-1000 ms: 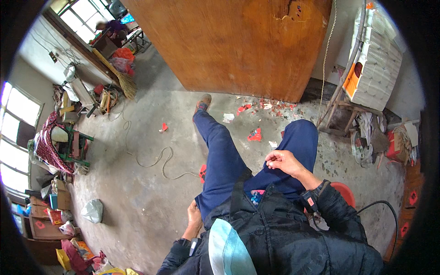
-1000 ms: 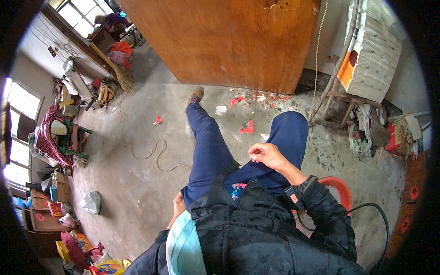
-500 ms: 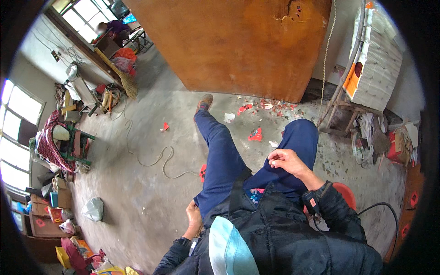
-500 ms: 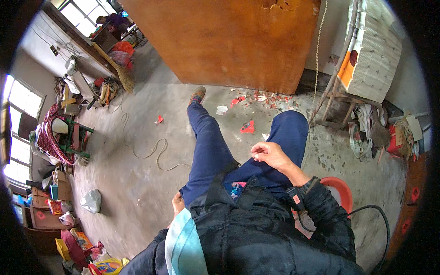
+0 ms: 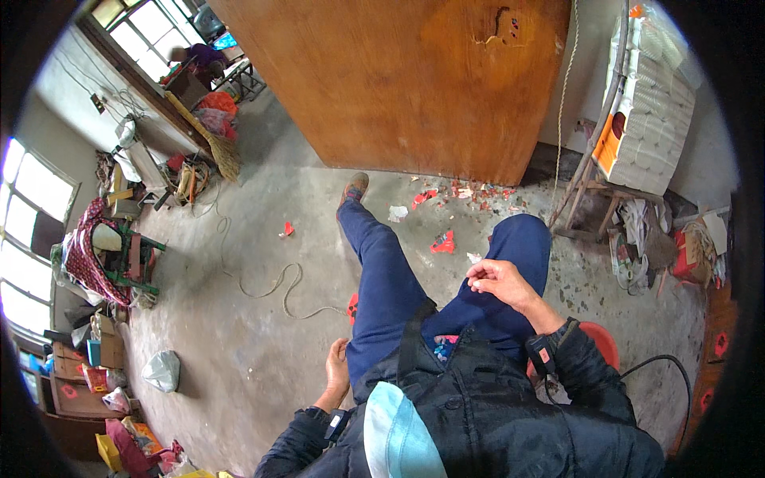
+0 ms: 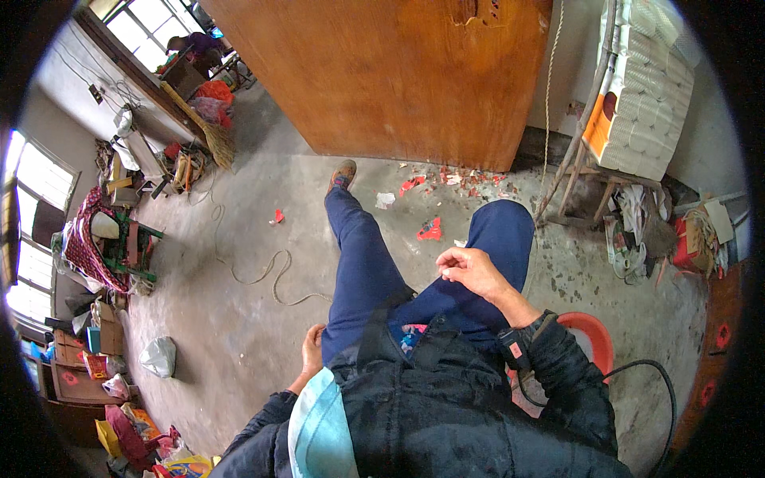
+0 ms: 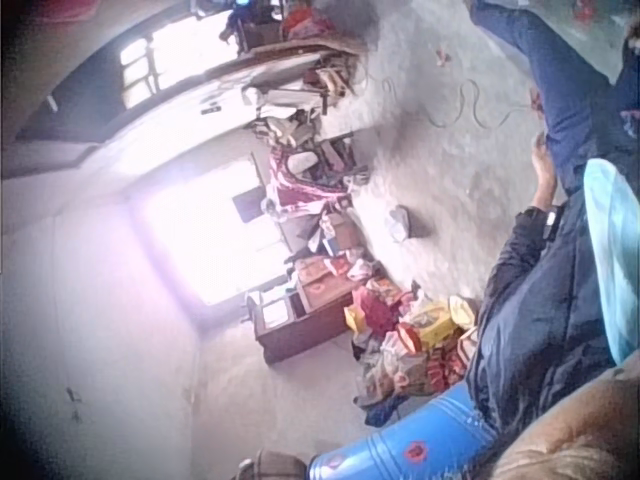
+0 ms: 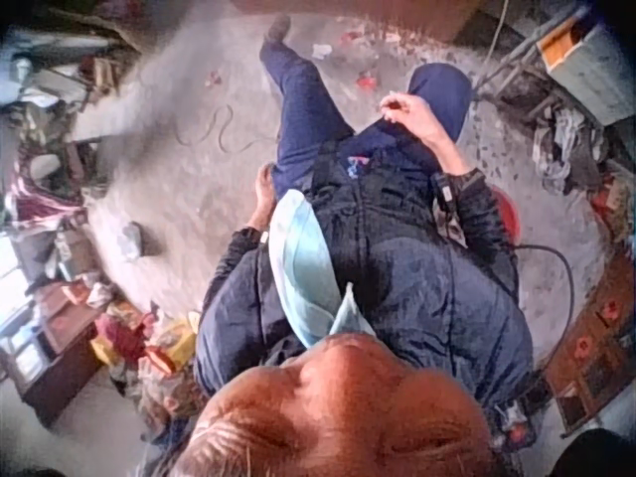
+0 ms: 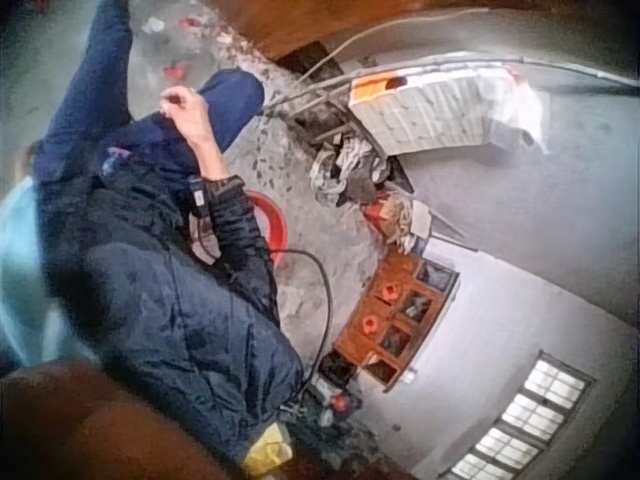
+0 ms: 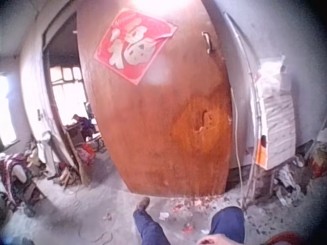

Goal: The person sits in front of a large wooden surface and uses a putty knife to apply a filler into a crack. They then wipe the area with a cloth, repeating the application and wiping steps to smooth the surface.

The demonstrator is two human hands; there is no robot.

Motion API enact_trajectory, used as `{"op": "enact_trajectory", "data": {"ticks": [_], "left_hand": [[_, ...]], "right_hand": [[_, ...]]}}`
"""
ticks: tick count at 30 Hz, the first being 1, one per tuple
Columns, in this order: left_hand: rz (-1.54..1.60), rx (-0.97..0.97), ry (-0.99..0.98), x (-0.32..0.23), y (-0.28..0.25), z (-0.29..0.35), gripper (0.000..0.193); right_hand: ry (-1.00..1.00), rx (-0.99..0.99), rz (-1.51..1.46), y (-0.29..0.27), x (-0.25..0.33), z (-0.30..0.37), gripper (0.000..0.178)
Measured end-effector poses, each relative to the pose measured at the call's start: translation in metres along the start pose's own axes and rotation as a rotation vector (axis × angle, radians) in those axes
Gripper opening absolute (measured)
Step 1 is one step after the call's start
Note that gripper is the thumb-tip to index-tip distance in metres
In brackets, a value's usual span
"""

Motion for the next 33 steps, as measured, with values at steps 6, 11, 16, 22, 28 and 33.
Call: {"op": "enact_trajectory", "data": {"ticks": [6, 11, 16, 22, 28, 33], "left_hand": [[-0.217, -0.081, 0.284, 0.008, 0.007, -0.003, 0.018], [-0.271, -0.047, 0.148, 0.017, 0.009, -0.01, 0.023], [0.033, 0.226, -0.019, 0.005, -0.01, -0.008, 0.028], [0.57, 0.422, -0.54, 0.007, -0.027, 0.003, 0.038], [0.557, 0.356, -0.42, 0.023, -0.017, -0.003, 0.029], [0.479, 0.276, -0.342, 0.033, -0.012, -0.007, 0.016]], "right_hand": [[-0.009, -0.014, 0.008, -0.001, 0.001, -0.001, 0.016], [0.035, -0.018, -0.038, -0.003, -0.005, -0.003, 0.015], [0.006, -0.026, -0.033, -0.005, -0.012, -0.003, 0.016], [-0.028, -0.016, -0.026, -0.005, -0.011, -0.005, 0.015], [0.004, -0.02, -0.009, -0.004, -0.003, -0.003, 0.016], [-0.012, 0.023, -0.032, 0.0, -0.001, -0.006, 0.016]]}}
Point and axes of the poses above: each hand's wrist, its own z-axis away from the middle knuckle, its own y-axis out of the palm, x = y × z, the point moved 1 cm from there along -z, towards the middle knuckle, and after that the axes turned 15 degrees about -x, right-handed, at the moved point
